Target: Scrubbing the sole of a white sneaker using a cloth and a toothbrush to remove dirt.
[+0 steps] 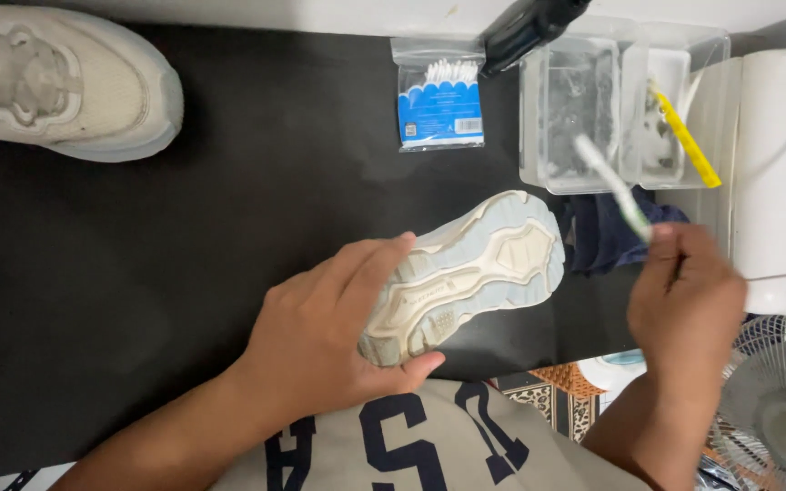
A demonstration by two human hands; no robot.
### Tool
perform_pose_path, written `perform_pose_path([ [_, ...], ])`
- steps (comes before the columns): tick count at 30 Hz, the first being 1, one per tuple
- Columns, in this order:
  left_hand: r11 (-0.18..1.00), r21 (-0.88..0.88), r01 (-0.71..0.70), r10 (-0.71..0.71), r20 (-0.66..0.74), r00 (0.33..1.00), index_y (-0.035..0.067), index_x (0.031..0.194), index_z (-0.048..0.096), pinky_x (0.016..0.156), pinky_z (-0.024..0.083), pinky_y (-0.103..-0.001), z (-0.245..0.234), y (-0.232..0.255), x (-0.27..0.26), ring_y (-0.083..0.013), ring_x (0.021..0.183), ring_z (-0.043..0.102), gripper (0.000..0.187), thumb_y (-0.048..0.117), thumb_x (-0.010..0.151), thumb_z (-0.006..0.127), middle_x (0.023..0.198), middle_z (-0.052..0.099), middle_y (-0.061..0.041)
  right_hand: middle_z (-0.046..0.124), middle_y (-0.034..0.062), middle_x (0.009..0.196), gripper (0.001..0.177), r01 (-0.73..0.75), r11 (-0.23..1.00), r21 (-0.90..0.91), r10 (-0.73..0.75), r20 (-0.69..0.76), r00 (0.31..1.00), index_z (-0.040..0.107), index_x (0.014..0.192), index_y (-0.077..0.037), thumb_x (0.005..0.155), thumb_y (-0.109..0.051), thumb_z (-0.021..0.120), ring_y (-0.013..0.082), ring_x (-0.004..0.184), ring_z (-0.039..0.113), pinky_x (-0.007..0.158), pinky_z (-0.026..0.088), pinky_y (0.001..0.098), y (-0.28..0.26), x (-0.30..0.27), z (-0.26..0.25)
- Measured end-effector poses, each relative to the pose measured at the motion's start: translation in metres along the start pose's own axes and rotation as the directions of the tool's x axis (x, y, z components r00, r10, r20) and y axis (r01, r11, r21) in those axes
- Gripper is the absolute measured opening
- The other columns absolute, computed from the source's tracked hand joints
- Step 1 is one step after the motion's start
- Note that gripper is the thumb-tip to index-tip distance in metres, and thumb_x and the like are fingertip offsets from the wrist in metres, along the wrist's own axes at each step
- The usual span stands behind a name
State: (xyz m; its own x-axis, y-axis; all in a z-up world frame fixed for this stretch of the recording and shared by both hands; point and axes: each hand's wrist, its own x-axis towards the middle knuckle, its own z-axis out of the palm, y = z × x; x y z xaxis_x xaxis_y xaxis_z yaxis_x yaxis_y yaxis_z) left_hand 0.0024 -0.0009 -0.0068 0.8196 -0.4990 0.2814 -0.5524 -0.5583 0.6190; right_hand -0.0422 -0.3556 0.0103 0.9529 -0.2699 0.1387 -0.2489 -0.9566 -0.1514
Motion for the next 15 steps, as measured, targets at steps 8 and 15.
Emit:
perform_pose_path([
  [8, 0.957, -0.283, 0.062, 0.006, 0.233, 0.973, 0.015, 0.15, 0.047, 0.078, 0.058, -0.045, -0.018, -0.001, 0.008, -0.0337, 0.132, 0.059, 0.08, 0.049, 0.084, 0.077, 0.148, 0.055, -0.015, 0.052, 0.0081, 0.071, 0.028, -0.105, 0.976, 0.191, 0.118, -0.061, 0.991, 0.064, 0.113, -0.002, 0.125, -0.02, 0.046, 0.0248, 0.059, 0.045, 0.056, 0.031, 0.0424, 0.014, -0.018, 0.032],
  [15, 0.929, -0.329, 0.17, -0.044, 0.359, 0.932, 0.017, 0.147, 0.047, 0.059, 0.057, -0.036, -0.026, -0.005, 0.012, -0.0213, 0.111, 0.065, 0.089, 0.055, 0.074, 0.082, 0.144, 0.054, -0.004, 0.064, 0.01, 0.086, 0.035, -0.071, 0.971, 0.229, 0.088, -0.065, 0.994, 0.072, 0.122, -0.004, 0.124, -0.028, 0.048, 0.0257, 0.073, 0.057, 0.062, 0.039, 0.0405, 0.012, -0.017, 0.039],
])
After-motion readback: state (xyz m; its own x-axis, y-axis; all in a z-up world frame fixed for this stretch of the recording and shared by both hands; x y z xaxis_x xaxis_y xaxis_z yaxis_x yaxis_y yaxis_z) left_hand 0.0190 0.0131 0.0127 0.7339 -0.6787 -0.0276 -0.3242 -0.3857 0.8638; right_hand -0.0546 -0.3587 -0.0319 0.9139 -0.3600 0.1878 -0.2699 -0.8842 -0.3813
